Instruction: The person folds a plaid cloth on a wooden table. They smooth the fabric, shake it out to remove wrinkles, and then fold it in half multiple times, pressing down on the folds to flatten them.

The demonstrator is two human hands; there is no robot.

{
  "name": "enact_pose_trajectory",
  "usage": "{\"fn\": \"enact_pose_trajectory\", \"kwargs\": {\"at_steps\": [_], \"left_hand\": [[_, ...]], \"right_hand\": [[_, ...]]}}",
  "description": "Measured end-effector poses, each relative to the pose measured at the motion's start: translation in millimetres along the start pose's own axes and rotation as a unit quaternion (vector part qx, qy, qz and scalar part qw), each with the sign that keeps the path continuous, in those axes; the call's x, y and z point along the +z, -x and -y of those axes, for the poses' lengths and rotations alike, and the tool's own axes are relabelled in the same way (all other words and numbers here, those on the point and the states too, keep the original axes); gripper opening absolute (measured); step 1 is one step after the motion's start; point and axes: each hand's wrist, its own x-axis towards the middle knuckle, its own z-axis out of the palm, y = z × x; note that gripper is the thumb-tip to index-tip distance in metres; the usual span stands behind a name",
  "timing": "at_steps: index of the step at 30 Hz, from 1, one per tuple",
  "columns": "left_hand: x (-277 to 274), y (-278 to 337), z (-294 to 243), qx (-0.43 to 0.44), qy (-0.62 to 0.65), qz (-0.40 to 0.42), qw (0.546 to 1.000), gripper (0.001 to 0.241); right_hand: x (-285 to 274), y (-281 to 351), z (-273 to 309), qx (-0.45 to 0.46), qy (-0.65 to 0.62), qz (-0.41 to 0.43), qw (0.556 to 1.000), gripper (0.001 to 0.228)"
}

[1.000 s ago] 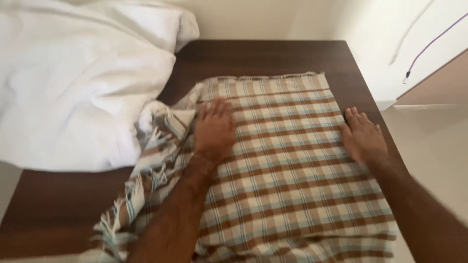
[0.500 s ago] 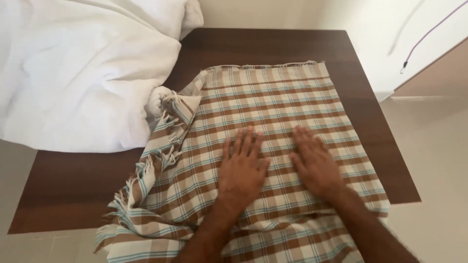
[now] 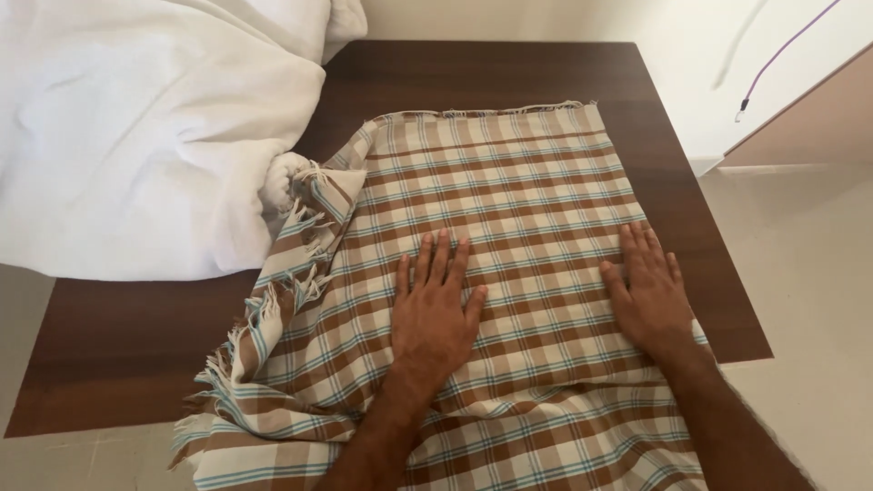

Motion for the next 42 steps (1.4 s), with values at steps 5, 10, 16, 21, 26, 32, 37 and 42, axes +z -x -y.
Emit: {"fn": "enact_pose_trajectory", "kwargs": {"at_steps": [5, 10, 16, 21, 26, 32, 37, 42], "left_hand": [[-18, -11, 3, -0.082, -0.022, 0.056, 0.995, 0.077], [-23, -5, -3, -0.108, -0.033, 0.037, 0.993, 0.074], [37, 11, -35, 0.066, -0.054, -0.099, 0.991, 0.064], [9, 14, -28, 0.052, 0.008, -0.009, 0.999, 0.065], [-3, 18, -19, 0.024, 0.014, -0.012, 1.0, 0.064], [0, 21, -19, 0.036, 0.005, -0.032, 0.999, 0.066], [-3, 24, -11, 0.05, -0.038, -0.01, 0.998, 0.067], [-12, 33, -6, 0.005, -0.012, -0.02, 1.0, 0.066]], "right_hand": [[4, -3, -14, 0.02, -0.002, -0.009, 1.0, 0.072], [-5, -4, 10, 0.062, -0.012, 0.01, 0.998, 0.074], [3, 12, 88, -0.073, -0.043, 0.08, 0.993, 0.072], [15, 18, 90, -0.216, 0.031, 0.08, 0.973, 0.07], [9, 25, 60, -0.147, 0.074, 0.078, 0.983, 0.078], [6, 33, 14, -0.037, 0.032, 0.111, 0.993, 0.081], [6, 38, -13, 0.009, 0.051, 0.107, 0.993, 0.087], [-9, 38, -29, 0.021, -0.058, 0.118, 0.991, 0.082]]}}
